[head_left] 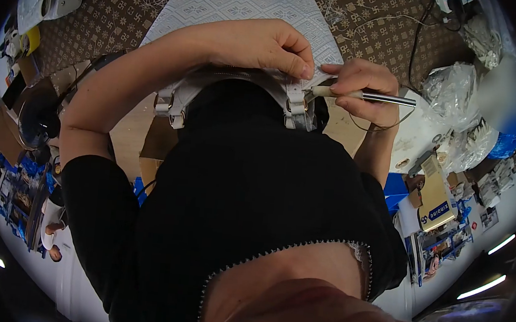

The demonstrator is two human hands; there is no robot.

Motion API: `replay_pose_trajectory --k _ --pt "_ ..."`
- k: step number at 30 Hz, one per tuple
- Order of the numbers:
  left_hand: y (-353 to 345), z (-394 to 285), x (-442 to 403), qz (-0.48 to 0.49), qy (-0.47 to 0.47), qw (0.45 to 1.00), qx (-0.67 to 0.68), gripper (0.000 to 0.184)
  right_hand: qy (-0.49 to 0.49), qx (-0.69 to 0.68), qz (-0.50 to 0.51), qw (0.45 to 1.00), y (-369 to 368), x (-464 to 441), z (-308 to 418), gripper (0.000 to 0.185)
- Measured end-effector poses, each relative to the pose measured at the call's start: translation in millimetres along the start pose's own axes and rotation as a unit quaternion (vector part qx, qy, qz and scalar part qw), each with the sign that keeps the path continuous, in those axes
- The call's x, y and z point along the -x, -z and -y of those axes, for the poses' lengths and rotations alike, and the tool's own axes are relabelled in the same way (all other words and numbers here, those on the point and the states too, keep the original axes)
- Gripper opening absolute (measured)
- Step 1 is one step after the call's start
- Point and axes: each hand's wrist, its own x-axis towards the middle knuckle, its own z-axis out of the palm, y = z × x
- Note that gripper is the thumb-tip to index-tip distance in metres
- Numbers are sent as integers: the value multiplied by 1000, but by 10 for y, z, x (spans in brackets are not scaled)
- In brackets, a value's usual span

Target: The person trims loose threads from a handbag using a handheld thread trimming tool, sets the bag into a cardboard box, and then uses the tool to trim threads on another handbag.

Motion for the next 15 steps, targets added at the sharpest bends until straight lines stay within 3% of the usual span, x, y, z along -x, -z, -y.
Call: replay_pose_trajectory --k 8,13,15 --pt "3 -26 7 3 3 1000 0 25 -7 -4 0 1000 -10 -6 7 20" --pt "94 16 48 -67 -26 997 -10 25 -1 -29 -20 999 10 23 -37 19" --pt "155 93 65 -16 -36 998 -39 24 -6 -75 -39 996 11 28 -49 19"
